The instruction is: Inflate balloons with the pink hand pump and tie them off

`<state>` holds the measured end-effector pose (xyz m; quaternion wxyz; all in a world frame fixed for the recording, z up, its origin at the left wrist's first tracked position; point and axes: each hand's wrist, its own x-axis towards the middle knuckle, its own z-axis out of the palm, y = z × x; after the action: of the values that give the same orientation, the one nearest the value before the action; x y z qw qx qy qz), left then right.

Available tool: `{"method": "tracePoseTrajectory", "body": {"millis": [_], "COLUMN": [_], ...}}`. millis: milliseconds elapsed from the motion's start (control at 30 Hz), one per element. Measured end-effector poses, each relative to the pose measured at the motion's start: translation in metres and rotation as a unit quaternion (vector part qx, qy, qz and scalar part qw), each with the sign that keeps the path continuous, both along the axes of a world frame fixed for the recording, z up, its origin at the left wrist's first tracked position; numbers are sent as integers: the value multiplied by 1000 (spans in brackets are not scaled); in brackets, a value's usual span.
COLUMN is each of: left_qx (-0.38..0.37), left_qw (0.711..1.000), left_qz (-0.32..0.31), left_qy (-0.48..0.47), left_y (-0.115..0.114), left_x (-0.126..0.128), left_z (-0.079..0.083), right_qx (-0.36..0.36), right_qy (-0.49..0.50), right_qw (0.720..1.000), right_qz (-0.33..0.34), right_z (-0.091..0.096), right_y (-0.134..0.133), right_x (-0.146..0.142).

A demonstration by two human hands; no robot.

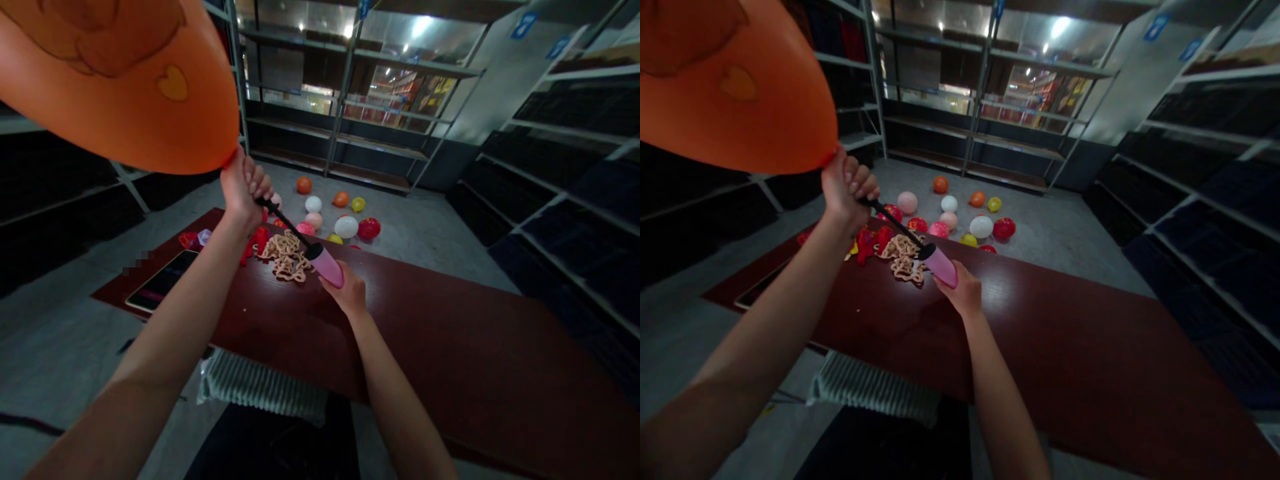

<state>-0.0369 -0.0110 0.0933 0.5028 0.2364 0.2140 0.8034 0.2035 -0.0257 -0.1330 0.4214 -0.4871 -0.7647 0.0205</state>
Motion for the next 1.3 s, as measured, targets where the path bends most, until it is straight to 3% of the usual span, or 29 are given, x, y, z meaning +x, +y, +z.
{"method": "tracePoseTrajectory", "body": {"millis": [100,200,333,467,733,900,1133,1300], "left_qx": [10,8,-25,-71,-148,-135,-154,-143], "left_qw": [1000,997,995,995,985,982,977,978], "left_qz": [-23,-56,-73,-56,3,16,83,101], "left_qy": [16,42,55,29,-85,-131,-118,-109], "left_y": [20,37,46,49,44,33,20,5], "left_x": [26,58,98,111,63,28,-22,-50], "left_z": [-3,-17,-48,-78,-110,-119,-105,-80], "right_qx": [-25,-35,-32,-13,40,59,82,86], "right_qy": [24,45,54,27,-95,-165,-193,-194], "right_qw": [999,997,994,992,991,983,977,977], "right_qz": [-23,-52,-84,-120,-80,-57,-43,-39], "right_z": [2,4,5,1,0,2,5,6], "right_y": [0,1,3,6,9,6,1,1], "right_x": [3,3,3,4,-1,-2,-2,-5]}}
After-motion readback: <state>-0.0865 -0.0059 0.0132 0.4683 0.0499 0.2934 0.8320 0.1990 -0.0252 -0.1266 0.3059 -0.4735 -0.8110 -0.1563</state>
